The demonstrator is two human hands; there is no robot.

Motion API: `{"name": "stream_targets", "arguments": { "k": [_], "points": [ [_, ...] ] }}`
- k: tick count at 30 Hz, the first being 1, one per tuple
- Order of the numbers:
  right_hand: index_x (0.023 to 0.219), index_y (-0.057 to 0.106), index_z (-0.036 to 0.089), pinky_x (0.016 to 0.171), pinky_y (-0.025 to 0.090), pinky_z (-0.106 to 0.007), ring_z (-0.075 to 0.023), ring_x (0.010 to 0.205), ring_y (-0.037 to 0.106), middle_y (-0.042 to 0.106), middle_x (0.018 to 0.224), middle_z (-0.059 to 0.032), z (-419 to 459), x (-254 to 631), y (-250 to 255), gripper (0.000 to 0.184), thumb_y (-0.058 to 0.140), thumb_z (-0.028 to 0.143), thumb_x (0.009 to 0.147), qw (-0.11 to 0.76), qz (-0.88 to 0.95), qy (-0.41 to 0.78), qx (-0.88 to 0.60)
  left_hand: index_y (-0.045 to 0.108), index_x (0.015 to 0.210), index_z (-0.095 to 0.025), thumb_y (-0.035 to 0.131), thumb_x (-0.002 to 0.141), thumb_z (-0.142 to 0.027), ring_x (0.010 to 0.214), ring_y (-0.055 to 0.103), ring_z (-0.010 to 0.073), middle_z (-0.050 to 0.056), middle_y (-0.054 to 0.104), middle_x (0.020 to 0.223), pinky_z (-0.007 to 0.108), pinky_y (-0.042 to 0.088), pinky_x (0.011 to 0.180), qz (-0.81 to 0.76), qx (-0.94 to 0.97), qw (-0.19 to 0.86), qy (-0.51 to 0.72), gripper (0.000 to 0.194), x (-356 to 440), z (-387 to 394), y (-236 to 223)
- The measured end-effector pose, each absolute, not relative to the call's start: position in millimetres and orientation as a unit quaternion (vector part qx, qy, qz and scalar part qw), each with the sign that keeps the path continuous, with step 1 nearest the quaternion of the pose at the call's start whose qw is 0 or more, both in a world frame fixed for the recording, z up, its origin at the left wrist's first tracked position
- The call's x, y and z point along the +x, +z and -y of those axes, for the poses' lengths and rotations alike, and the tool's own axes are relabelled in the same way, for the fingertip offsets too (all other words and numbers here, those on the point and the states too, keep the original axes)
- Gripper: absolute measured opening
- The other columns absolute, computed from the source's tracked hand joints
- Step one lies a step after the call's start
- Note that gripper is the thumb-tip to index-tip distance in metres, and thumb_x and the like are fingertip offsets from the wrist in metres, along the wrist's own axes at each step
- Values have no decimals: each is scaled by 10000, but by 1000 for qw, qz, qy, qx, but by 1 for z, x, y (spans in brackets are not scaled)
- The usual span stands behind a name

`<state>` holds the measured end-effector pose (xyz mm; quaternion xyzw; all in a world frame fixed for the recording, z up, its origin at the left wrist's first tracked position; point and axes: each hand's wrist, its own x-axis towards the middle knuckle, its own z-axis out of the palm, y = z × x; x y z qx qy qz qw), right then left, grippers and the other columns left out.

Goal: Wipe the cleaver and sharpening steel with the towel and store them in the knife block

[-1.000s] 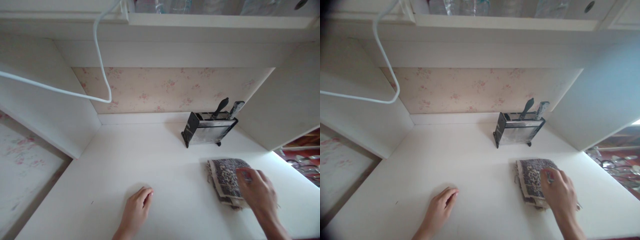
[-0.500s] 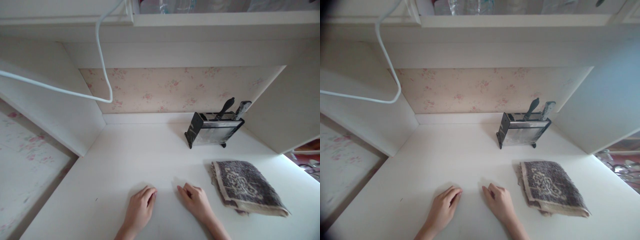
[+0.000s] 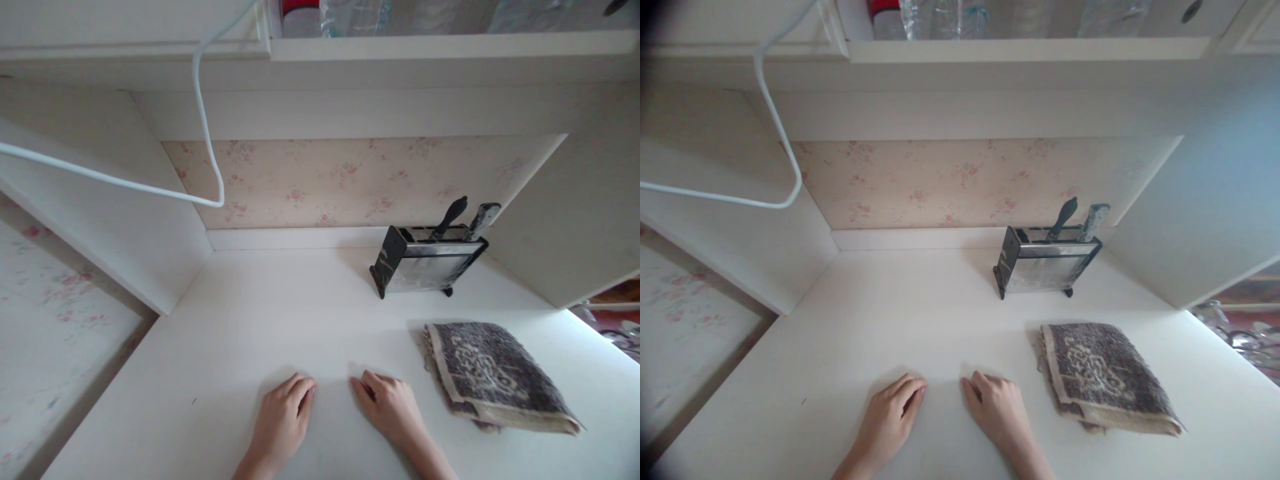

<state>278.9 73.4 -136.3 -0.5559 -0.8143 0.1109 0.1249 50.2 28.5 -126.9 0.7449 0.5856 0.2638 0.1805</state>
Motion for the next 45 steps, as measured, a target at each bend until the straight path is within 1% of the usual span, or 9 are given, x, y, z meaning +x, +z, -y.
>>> {"name": "stream_targets", "arguments": {
  "k": [10,16,21,27,31,36,40,45],
  "points": [
    [668,549,196,547,195,-258,-102,542,591,641,612,14,-73,280,-136,407,371,417,960,132,813,105,-557,643,999,-253,431,948,-200,799,659,151,16,677,881,246,499,723,-583,749,167,267,225,52,-27,-125],
    [670,550,199,547,202,-258,-101,542,591,641,618,18,-72,280,-136,404,378,423,959,135,812,104,-559,641,983,-243,432,945,-193,781,658,151,23,679,866,239,496,706,-579,753,155,272,218,52,-28,-125],
    [670,539,199,555,210,-255,-106,562,601,634,623,20,-72,280,-136,412,366,432,961,128,811,108,-561,632,953,-241,419,956,-214,787,655,153,19,674,874,252,495,727,-587,750,162,257,215,52,-29,-125],
    [678,543,204,552,205,-253,-107,550,594,637,623,23,-72,280,-140,411,365,442,962,128,811,107,-560,643,1040,-255,421,955,-211,806,659,156,26,679,894,254,499,736,-583,753,164,258,242,51,-27,-128],
    [675,545,201,547,201,-249,-106,547,591,640,624,21,-73,280,-138,408,370,435,960,134,811,104,-560,647,1048,-252,424,952,-203,800,660,156,29,679,887,250,501,728,-582,755,158,257,248,51,-26,-128],
    [675,549,194,548,200,-245,-102,539,581,638,615,15,-73,280,-137,406,374,423,960,139,813,109,-555,641,1033,-263,430,948,-198,784,659,155,13,677,878,251,492,700,-585,753,157,255,237,51,-27,-126],
    [678,543,192,552,201,-248,-105,546,581,639,621,12,-73,280,-137,413,362,429,964,137,812,108,-557,632,993,-254,418,953,-202,801,655,156,11,672,890,260,486,720,-586,751,168,253,224,51,-28,-126],
    [686,542,199,561,207,-259,-111,573,599,642,641,14,-73,280,-136,412,355,435,967,129,811,116,-558,622,996,-261,409,958,-206,801,654,153,2,666,891,263,479,718,-586,751,175,249,223,51,-27,-125]
  ]
}}
